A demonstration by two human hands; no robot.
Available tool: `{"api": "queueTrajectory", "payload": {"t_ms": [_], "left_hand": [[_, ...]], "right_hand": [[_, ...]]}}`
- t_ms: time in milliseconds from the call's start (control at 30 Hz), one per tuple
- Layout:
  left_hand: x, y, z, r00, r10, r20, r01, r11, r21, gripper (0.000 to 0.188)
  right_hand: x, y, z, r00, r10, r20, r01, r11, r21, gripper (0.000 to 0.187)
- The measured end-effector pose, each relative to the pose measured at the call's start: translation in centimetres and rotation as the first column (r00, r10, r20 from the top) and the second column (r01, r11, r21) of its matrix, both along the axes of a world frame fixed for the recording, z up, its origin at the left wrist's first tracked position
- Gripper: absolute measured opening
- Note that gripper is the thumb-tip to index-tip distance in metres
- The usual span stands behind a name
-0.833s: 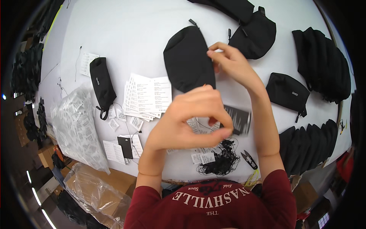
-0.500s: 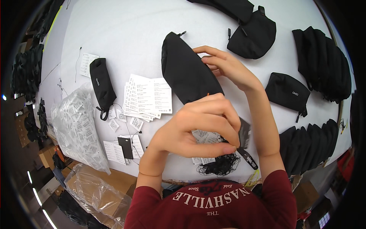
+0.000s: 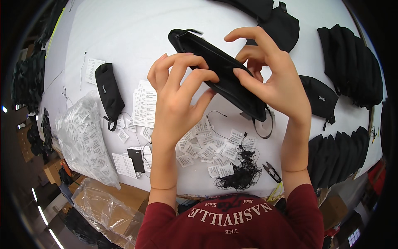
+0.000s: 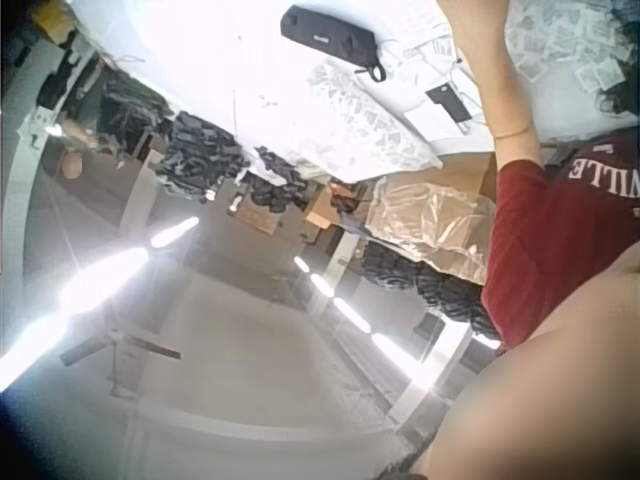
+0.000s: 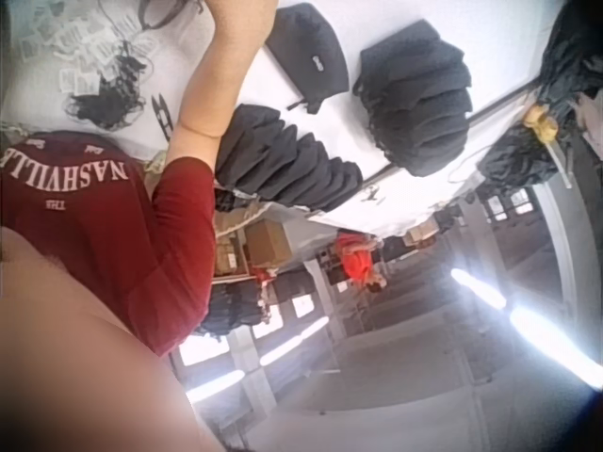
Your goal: Packing eye-wear cases with tags and labels.
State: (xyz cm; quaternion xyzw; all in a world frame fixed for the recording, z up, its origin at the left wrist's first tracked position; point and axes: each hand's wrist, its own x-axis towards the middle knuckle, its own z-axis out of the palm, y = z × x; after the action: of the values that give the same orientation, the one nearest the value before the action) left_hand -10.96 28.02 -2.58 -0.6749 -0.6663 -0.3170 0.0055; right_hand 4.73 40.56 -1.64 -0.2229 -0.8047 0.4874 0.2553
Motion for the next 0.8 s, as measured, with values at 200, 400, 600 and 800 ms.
{"api": "queueTrajectory", "payload": {"t_ms": [200,400,600,800], "left_hand": [[0.1,0.8,-1.0,0.996,-0.014,0.089,0.007,0.996,0.084,0.028],[-0.6,0.8,-1.6,0.998,-0.047,-0.032,0.051,0.99,0.131,0.024],[-0.7,1.0,-2.1,0.995,-0.102,-0.01,0.101,0.965,0.243,0.028],[0.1,1.2,-2.0,0.992,-0.128,0.009,0.123,0.97,0.208,0.03]], "right_hand": [[0.4,0.1,0.2,1.0,-0.02,-0.011,0.02,0.999,0.036,0.038],[0.5,-0.1,0.2,1.0,0.004,0.005,-0.005,0.998,0.069,0.039],[0.8,0.3,0.3,0.991,0.129,-0.022,-0.13,0.991,-0.014,0.039],[1.4,1.0,0.5,0.977,0.213,0.027,-0.211,0.977,-0.041,0.039]]}}
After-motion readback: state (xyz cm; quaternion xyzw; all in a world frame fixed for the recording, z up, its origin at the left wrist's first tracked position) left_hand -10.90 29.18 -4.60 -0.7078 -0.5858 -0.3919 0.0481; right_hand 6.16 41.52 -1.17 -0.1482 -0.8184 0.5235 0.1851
